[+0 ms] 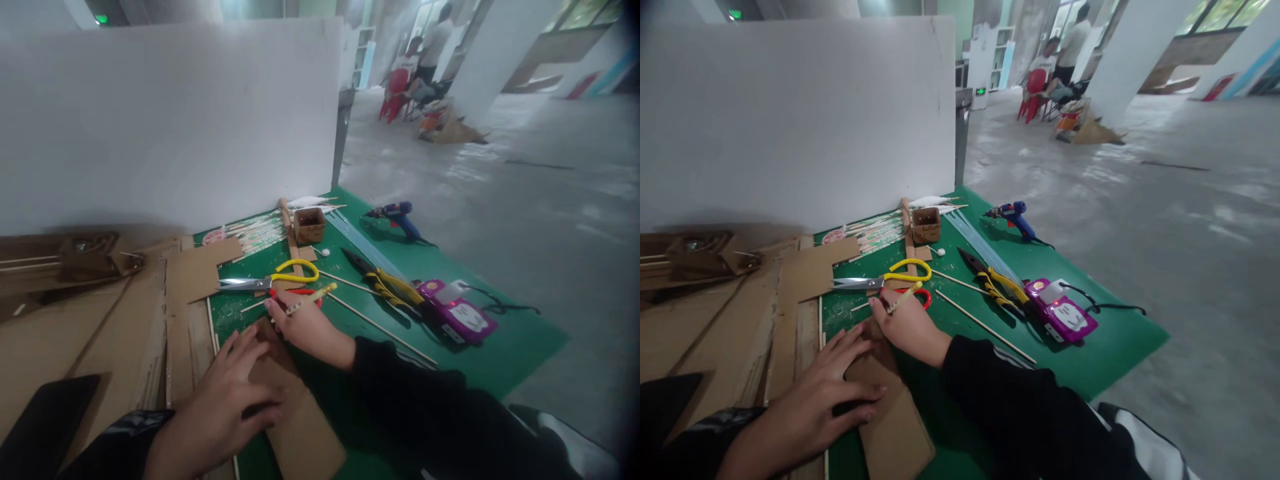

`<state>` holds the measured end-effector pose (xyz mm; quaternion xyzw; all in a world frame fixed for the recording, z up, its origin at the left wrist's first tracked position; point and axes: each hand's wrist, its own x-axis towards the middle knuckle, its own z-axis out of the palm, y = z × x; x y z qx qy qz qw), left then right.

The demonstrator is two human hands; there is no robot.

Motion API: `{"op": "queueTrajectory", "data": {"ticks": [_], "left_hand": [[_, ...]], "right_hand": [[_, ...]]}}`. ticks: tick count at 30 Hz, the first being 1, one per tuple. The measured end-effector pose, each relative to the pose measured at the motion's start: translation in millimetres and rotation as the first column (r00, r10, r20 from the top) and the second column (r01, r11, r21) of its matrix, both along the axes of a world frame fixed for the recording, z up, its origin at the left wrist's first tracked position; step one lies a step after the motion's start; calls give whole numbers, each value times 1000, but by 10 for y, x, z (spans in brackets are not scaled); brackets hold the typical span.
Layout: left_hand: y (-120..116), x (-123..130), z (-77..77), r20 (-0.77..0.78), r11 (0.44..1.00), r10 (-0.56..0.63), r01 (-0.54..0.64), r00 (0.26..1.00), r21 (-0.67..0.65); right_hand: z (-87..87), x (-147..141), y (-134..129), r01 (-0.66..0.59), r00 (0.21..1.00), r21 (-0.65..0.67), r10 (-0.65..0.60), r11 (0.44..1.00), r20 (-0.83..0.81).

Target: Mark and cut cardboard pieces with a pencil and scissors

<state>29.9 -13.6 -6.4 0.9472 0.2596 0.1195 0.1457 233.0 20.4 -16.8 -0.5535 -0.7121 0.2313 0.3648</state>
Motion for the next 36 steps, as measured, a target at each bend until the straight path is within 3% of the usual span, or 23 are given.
{"op": "queueTrajectory", "data": {"ticks": [11, 36], "left_hand": [[22, -9, 43, -150, 999, -19, 24, 988, 27], [17, -23, 41, -134, 999, -22, 25, 991, 22]], "right_hand": [[26, -39, 66, 7, 998, -40, -10, 999, -56], [11, -22, 63, 20, 990, 23, -23, 1000, 136]]}}
